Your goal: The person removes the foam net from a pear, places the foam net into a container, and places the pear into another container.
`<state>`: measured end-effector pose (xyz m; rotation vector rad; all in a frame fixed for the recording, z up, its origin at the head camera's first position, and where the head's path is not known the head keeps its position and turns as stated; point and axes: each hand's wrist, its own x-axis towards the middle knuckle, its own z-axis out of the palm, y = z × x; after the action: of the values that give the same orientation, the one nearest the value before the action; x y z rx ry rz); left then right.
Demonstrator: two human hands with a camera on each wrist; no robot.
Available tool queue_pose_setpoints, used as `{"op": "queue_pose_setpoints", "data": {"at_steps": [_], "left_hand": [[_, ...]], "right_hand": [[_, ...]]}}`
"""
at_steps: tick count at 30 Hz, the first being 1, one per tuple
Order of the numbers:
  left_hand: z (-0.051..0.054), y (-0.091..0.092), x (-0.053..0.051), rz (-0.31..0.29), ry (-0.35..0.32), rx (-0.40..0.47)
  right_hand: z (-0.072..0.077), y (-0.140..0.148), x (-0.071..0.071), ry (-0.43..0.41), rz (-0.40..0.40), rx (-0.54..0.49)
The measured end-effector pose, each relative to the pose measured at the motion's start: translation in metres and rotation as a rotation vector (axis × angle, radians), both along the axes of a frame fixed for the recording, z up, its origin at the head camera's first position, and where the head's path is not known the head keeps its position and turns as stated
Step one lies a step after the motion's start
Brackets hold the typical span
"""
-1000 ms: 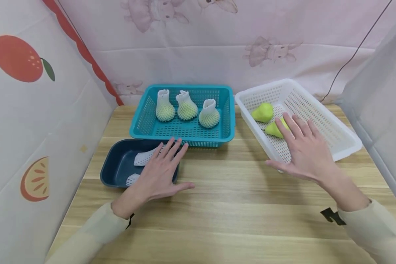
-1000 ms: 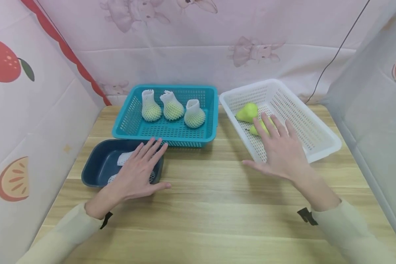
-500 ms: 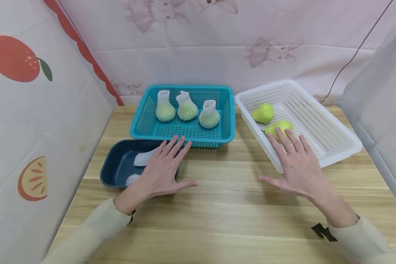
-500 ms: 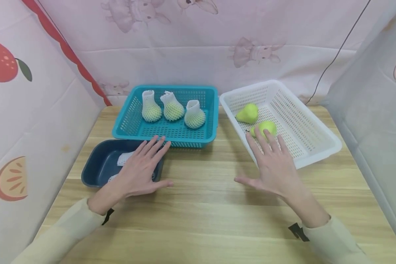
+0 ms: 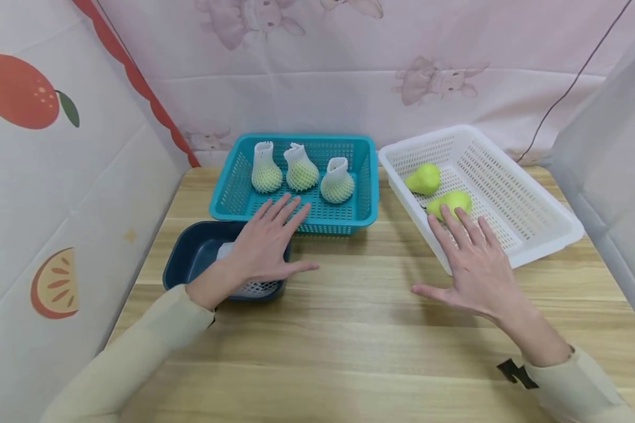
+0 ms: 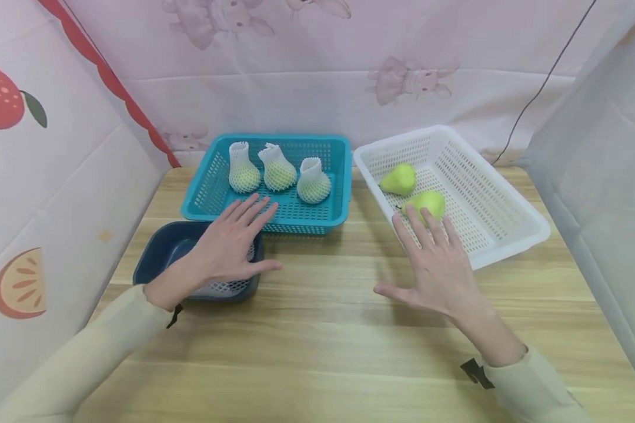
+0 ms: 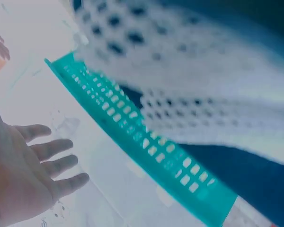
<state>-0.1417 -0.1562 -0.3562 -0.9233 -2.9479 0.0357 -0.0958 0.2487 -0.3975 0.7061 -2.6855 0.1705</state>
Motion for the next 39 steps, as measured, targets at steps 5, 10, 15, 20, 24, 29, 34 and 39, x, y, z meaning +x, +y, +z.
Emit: {"op": "queue_pose_setpoints", "data": {"at_steps": [5, 10, 15, 20, 24, 29, 34, 39], "left_hand": [[0.005, 0.0, -0.03, -0.009, -0.049, -0.024], [0.005, 0.0, -0.058, -0.016, -0.079, -0.037], [0.002, 0.004, -0.08, -0.03, -0.096, -0.06], [0.0, 0.01, -0.101, -0.041, -0.122, -0.093], [-0.001, 0.018, -0.118, -0.054, -0.12, -0.135], [-0.004, 0.025, -0.138, -0.051, -0.086, -0.217], [-0.007, 0.033, -0.154, -0.039, -0.085, -0.268], [-0.013, 0.044, -0.166, -0.042, -0.08, -0.327]], "right_hand": [[-0.003, 0.0, 0.001, 0.011, 0.005, -0.007], [-0.005, -0.001, 0.002, 0.008, 0.011, 0.005], [-0.006, -0.003, 0.004, 0.006, 0.014, 0.001], [-0.007, -0.004, 0.007, -0.023, 0.005, 0.015], [-0.007, -0.005, 0.008, -0.035, 0.001, 0.027], [-0.008, -0.006, 0.008, -0.032, 0.007, 0.017], [-0.011, -0.006, 0.008, -0.024, 0.016, 0.02], [-0.014, -0.008, 0.007, -0.005, 0.025, 0.016]]}}
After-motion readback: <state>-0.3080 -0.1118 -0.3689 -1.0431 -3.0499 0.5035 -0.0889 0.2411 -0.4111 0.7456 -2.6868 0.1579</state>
